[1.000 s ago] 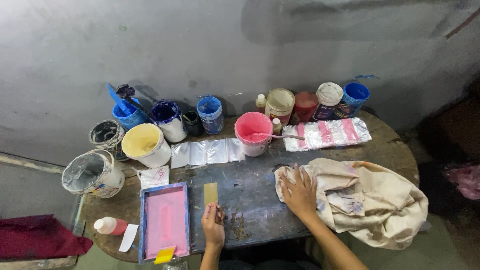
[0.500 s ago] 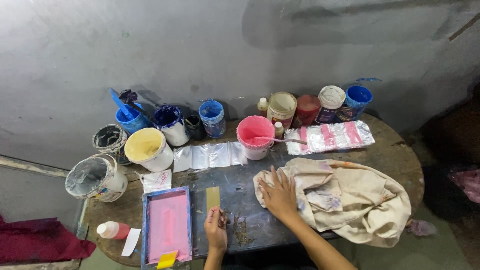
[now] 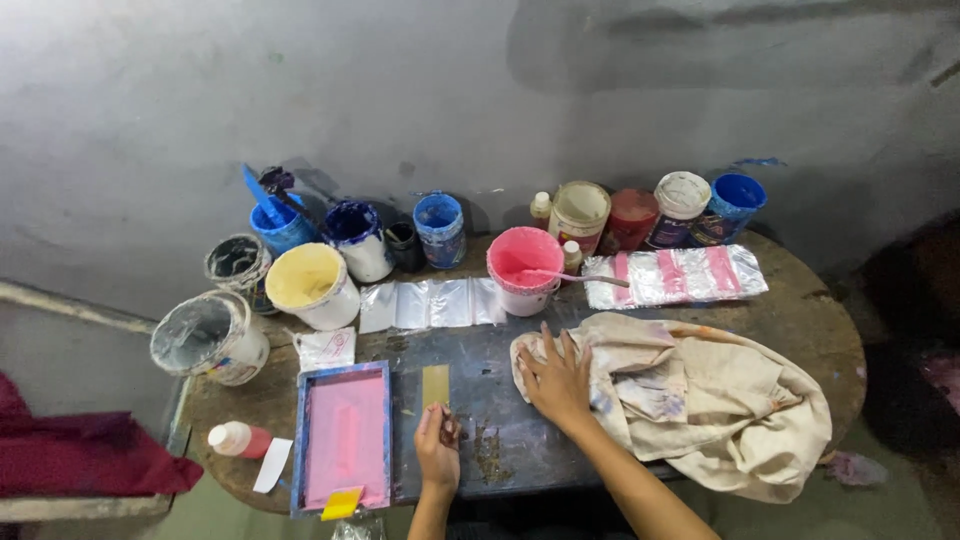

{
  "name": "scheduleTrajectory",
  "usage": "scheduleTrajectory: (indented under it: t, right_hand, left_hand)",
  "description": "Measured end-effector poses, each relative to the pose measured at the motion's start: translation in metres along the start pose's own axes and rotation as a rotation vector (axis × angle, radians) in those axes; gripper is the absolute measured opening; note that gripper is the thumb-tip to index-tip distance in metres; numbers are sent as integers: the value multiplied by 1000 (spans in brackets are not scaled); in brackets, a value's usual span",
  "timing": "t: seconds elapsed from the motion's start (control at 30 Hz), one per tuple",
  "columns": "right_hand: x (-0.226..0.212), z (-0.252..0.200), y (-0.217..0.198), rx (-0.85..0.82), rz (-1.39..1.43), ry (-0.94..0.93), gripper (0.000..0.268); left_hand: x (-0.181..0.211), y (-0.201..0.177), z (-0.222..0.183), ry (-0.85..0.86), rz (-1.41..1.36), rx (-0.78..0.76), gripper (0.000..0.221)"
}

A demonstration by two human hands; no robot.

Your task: Preparing a small screen printing frame by spreading pink ink and organizing plastic bags on a workbench.

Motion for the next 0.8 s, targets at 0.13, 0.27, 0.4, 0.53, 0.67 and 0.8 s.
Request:
scheduleTrajectory:
  t: [0.13,0.27,0.4,0.53,0.67,0.8]
  right_hand:
    - [6,0,3,-17,4,-18,49]
    - [19,-24,-13,-70,2,-15,51]
    - [42,-58,-14,-183,-46,83,51]
    - [45,-74,-6,-270,-130,-41,60]
    - [8,-76,-13,-347,-86,5,67]
    - [-2,-67,-1,-350,0,-43,67]
  left_hand:
    - [-7,-4,3,-5,-61,-48,16]
    - [0,3,0,7,0,-55,19]
    - [6,7,-6,-4,37,-49,19]
    - [1,2,-6,-2,36,-73,18]
    - [4,3,-5,26,16,-86,16]
    - [5,4,-3,8,-83,-81,17]
Point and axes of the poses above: each hand's wrist, its own z-axis towards the middle knuckle, its own y-axis out of the palm, x = y × z, the point moved 7 cm from there along z, towards the middle knuckle, and after that the axes turned 5 degrees about z, right-handed, at the moved point
